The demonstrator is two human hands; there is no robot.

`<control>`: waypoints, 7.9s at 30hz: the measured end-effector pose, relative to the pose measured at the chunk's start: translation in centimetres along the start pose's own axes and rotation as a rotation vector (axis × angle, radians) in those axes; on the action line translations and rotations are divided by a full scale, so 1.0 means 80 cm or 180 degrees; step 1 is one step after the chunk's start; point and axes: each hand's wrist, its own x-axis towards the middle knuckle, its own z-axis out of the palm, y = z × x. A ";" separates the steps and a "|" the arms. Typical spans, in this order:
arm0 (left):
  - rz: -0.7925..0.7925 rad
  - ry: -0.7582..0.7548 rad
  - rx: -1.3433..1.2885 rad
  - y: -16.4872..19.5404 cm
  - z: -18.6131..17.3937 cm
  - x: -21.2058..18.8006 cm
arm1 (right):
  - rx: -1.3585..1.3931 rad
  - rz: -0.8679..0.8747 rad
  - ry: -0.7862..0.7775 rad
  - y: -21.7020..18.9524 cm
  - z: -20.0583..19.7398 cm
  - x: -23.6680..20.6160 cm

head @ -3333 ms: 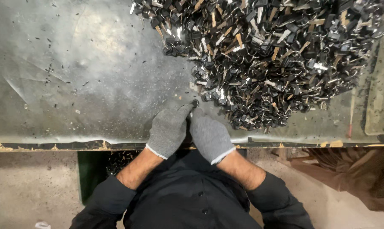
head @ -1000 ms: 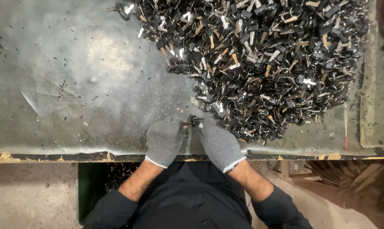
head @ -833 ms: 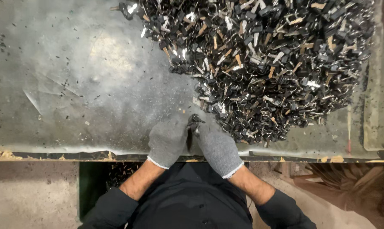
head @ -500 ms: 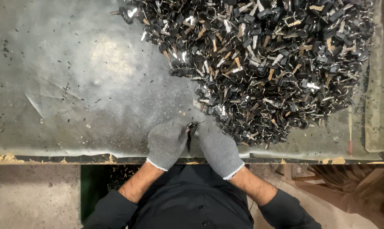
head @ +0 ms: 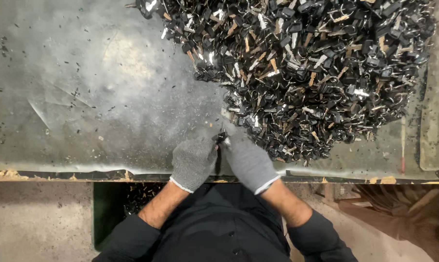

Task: The person, wearing gray work gloves, picks small black metal parts one at a time from a large pile on a workbench, briefly handles and turns each piece, and sets selected pieces aside on the bench while continuing to sort through the pile.

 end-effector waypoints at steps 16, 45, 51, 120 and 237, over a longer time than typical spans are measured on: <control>-0.0111 -0.0988 0.0371 0.000 -0.076 0.027 | 0.0353 -0.1150 0.0310 0.020 0.001 0.001; -0.0607 -0.0652 -0.1474 0.044 -0.049 0.040 | -0.1162 -0.0483 -0.0077 0.026 0.044 -0.015; -0.0205 -0.0413 -0.0387 0.047 -0.040 0.041 | -0.0847 -0.0798 -0.0187 0.024 0.029 -0.013; 0.0324 -0.0861 -0.0367 -0.035 -0.009 0.033 | -0.0912 -0.0193 0.0893 0.000 0.041 0.001; 0.0479 -0.0477 -0.0022 -0.033 0.010 0.020 | -0.1210 -0.1125 0.1111 0.003 0.017 0.006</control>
